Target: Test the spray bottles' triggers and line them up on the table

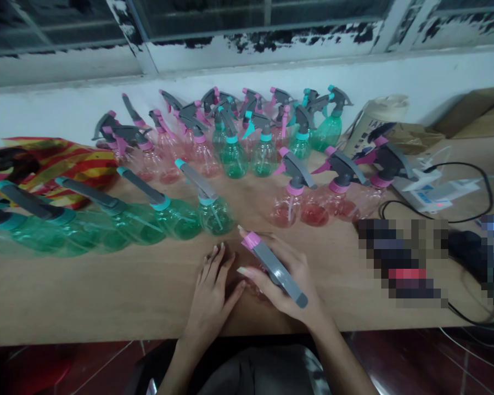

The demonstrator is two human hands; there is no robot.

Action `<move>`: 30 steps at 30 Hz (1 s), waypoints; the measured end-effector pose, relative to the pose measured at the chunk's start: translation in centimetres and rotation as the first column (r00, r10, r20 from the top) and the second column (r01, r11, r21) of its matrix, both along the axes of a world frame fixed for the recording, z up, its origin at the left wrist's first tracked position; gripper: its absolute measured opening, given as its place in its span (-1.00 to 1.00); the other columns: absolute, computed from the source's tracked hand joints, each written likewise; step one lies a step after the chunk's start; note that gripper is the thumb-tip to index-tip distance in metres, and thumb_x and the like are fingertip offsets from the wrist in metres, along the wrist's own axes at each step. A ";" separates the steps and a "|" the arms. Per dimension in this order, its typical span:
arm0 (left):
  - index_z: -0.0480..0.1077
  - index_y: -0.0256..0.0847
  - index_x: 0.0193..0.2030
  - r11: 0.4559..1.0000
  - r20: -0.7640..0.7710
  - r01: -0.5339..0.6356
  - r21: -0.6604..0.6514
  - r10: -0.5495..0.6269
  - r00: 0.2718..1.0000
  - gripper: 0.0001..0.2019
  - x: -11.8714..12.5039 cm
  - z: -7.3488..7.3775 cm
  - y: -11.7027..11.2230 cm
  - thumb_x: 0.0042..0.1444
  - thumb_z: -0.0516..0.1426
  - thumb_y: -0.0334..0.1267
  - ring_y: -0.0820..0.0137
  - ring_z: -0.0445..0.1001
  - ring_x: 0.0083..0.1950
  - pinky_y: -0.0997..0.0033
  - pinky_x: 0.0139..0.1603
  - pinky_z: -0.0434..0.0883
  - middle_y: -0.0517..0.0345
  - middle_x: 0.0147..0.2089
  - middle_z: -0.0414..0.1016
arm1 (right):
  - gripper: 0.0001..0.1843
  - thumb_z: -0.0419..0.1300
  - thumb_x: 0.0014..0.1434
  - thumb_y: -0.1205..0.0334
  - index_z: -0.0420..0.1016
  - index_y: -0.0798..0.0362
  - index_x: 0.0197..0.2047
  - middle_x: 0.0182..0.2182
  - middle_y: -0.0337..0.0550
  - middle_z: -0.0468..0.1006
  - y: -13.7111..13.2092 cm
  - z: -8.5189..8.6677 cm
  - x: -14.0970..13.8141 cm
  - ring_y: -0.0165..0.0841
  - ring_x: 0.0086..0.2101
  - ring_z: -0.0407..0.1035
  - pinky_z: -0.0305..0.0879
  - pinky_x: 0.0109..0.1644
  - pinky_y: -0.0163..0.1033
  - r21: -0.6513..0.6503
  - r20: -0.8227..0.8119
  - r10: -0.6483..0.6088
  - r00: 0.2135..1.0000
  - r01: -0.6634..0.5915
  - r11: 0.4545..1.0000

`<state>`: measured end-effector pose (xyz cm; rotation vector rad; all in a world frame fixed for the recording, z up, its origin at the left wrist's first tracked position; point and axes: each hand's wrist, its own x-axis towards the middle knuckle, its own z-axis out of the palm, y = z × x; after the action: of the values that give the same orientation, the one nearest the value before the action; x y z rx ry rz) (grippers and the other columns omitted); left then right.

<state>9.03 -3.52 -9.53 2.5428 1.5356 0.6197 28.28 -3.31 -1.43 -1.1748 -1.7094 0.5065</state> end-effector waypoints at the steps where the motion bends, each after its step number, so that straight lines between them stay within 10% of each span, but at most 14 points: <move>1: 0.16 -0.29 0.30 1.000 -0.001 -0.001 0.003 0.001 1.000 -0.50 0.0 0.0 0.0 0.32 0.02 -0.08 0.09 0.04 0.45 -0.10 0.35 0.17 -0.23 0.40 0.14 | -0.62 0.21 0.22 0.15 0.44 -0.17 0.11 -0.12 -0.17 0.62 0.0 0.0 0.0 -0.20 -0.21 0.55 0.51 -0.15 -0.10 -0.007 -0.006 0.000 1.000 0.000 1.000; 19: 0.16 -0.29 0.29 1.000 -0.004 -0.004 0.005 0.004 1.000 -0.51 0.0 -0.2 0.0 0.32 0.02 -0.09 0.09 0.06 0.44 -0.09 0.35 0.17 -0.23 0.39 0.17 | -0.82 0.32 0.11 0.09 0.45 -0.06 -0.26 -0.40 -0.28 0.56 0.8 -0.2 -0.5 -0.38 -0.44 0.49 0.45 -0.35 -0.28 0.003 -0.050 -0.058 0.997 0.058 0.998; 30: 0.16 -0.29 0.30 1.000 0.012 0.000 -0.009 0.000 1.000 -0.51 0.1 0.3 0.0 0.32 0.01 -0.07 0.08 0.07 0.44 -0.13 0.35 0.16 -0.26 0.38 0.19 | -0.18 0.45 -0.13 -0.08 0.31 -0.20 0.20 0.04 -0.10 0.55 -0.6 -0.7 0.5 0.00 0.02 0.46 0.39 0.08 0.16 -0.041 0.089 -0.140 0.986 0.144 0.989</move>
<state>9.13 -3.50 -9.23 2.5272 1.5311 0.6254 28.73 -3.95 -2.14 -1.3588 -1.6795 0.4154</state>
